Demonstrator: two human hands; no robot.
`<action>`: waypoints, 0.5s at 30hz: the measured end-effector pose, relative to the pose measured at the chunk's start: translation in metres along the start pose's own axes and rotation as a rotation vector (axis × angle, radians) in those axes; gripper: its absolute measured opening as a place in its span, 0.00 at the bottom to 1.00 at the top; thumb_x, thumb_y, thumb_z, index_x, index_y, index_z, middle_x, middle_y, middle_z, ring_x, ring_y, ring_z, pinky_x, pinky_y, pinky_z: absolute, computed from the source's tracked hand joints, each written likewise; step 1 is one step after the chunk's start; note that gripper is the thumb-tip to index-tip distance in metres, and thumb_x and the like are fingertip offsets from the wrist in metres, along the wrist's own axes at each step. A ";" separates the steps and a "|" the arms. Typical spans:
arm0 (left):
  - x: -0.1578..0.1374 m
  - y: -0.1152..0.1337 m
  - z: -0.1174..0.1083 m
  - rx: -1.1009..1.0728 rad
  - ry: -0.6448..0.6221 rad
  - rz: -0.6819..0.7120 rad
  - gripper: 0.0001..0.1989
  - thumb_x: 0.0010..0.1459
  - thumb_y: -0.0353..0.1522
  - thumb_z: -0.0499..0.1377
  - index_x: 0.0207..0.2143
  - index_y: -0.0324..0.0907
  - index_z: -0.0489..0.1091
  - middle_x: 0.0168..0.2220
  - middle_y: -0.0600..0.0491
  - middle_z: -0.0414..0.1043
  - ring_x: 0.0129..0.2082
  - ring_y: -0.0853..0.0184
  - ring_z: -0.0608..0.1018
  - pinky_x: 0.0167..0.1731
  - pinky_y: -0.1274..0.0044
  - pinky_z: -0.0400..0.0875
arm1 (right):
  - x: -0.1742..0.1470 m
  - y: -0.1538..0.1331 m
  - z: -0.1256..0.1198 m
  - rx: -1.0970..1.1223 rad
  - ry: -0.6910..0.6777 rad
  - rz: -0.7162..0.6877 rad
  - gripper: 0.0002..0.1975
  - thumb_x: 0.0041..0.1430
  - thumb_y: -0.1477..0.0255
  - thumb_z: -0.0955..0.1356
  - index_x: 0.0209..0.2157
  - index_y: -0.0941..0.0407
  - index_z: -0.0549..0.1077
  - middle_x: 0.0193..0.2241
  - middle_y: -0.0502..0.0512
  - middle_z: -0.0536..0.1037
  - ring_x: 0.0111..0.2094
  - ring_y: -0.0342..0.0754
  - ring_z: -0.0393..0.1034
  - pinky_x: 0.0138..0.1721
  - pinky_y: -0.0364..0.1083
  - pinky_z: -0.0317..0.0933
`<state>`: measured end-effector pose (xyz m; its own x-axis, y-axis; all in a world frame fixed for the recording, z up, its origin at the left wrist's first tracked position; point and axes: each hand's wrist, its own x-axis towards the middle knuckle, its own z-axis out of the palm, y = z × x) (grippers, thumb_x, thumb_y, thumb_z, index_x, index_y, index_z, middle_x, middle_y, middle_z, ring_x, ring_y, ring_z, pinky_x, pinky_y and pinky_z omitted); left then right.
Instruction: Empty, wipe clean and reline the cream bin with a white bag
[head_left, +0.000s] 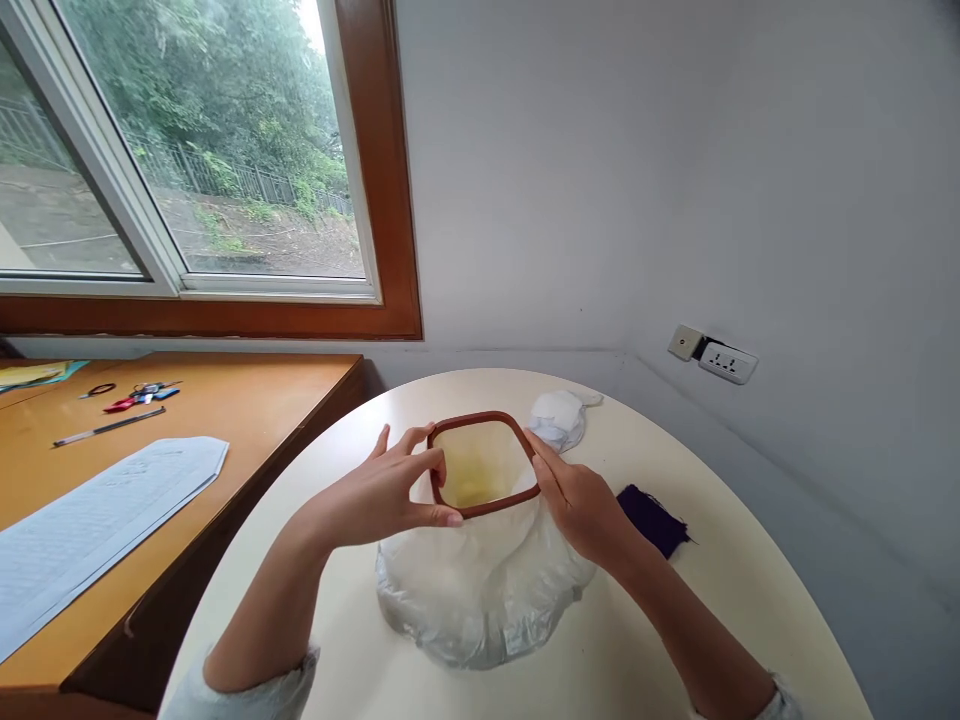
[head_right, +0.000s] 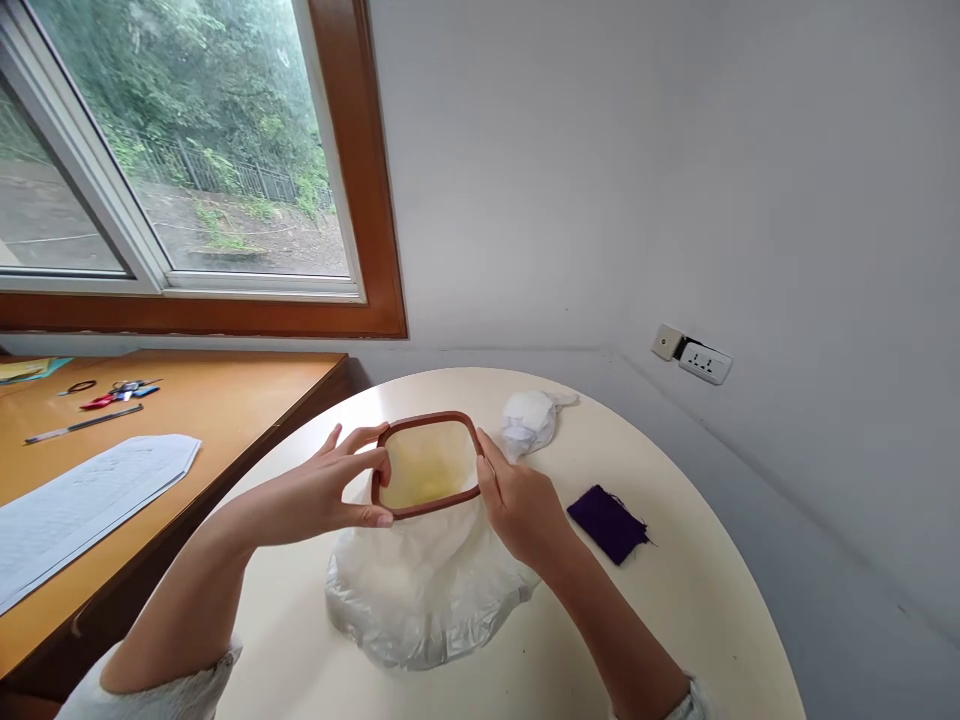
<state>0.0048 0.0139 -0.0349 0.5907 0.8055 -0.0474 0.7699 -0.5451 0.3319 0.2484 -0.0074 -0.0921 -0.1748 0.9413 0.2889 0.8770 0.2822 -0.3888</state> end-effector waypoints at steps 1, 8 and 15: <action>-0.001 0.000 0.000 0.020 0.016 0.006 0.22 0.49 0.54 0.52 0.33 0.45 0.63 0.49 0.49 0.60 0.53 0.56 0.63 0.56 0.52 0.35 | -0.005 0.009 0.000 -0.005 0.011 -0.008 0.24 0.64 0.65 0.49 0.60 0.54 0.53 0.25 0.52 0.75 0.26 0.45 0.69 0.27 0.42 0.55; -0.013 -0.003 -0.007 -0.007 0.093 0.004 0.19 0.55 0.50 0.48 0.36 0.47 0.68 0.38 0.51 0.64 0.33 0.65 0.71 0.38 0.71 0.67 | -0.048 0.111 0.030 -0.139 0.120 0.243 0.19 0.61 0.69 0.54 0.46 0.59 0.67 0.36 0.58 0.74 0.39 0.49 0.68 0.39 0.47 0.59; -0.012 -0.013 -0.012 -0.055 -0.009 0.002 0.20 0.52 0.50 0.53 0.43 0.52 0.67 0.49 0.51 0.61 0.43 0.63 0.70 0.42 0.73 0.67 | -0.061 0.146 0.054 -0.154 0.073 0.383 0.14 0.57 0.71 0.56 0.39 0.57 0.68 0.41 0.57 0.71 0.43 0.51 0.64 0.43 0.50 0.56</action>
<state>-0.0149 0.0143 -0.0277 0.5945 0.8022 -0.0554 0.7544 -0.5326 0.3836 0.3628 -0.0132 -0.2135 0.2045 0.9556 0.2122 0.9301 -0.1221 -0.3464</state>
